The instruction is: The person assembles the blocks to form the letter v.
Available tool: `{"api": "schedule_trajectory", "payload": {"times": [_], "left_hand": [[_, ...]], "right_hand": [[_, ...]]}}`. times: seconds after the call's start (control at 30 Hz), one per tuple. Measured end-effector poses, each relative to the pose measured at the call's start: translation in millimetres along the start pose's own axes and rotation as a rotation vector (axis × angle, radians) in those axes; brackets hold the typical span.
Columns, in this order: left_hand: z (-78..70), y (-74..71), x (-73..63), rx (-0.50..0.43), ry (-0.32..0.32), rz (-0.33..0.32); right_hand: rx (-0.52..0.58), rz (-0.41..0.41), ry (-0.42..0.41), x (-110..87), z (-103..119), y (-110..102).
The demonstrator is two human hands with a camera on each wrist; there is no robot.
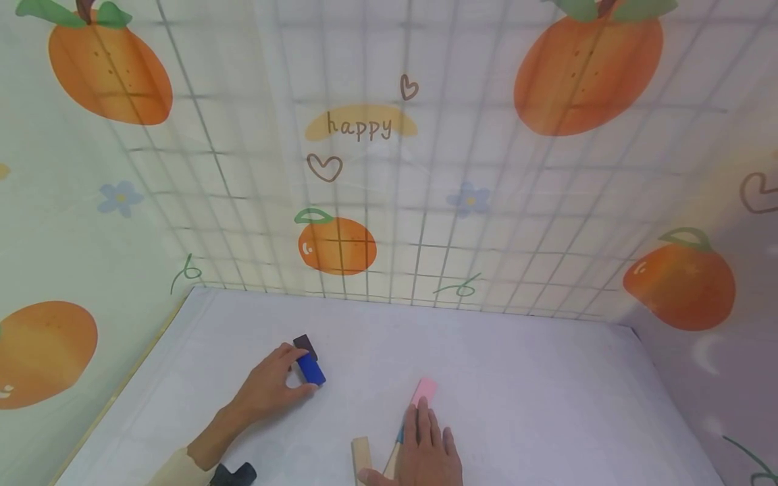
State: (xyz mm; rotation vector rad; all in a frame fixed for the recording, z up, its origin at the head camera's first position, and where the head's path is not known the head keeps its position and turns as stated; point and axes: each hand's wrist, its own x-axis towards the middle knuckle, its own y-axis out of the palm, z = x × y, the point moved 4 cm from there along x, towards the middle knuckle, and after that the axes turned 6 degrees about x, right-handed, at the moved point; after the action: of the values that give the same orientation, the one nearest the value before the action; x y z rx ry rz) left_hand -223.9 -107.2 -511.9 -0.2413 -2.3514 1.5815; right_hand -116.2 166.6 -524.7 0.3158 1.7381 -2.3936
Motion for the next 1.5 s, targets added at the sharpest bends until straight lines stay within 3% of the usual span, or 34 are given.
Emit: {"api": "schedule_trajectory", "payload": {"times": [0.57, 0.87, 1.1, 1.5], "left_hand": [[-21.9, 8.0, -2.6, -0.024, 0.047, 0.081], [-29.5, 17.0, -3.1, -0.017, 0.087, 0.098], [-35.1, 24.6, -4.4, -0.025, 0.097, 0.126], [-49.0, 28.5, -10.5, -0.034, 0.162, 0.12]], "right_hand": [[0.013, -0.009, -0.011, -0.6, -0.5, -1.3], [0.0, 0.013, 0.02, 0.4, -0.2, 0.2], [0.008, -0.012, -0.002, -0.2, -0.5, 0.3], [0.011, -0.003, -0.003, 0.0, -0.5, 0.2]]}}
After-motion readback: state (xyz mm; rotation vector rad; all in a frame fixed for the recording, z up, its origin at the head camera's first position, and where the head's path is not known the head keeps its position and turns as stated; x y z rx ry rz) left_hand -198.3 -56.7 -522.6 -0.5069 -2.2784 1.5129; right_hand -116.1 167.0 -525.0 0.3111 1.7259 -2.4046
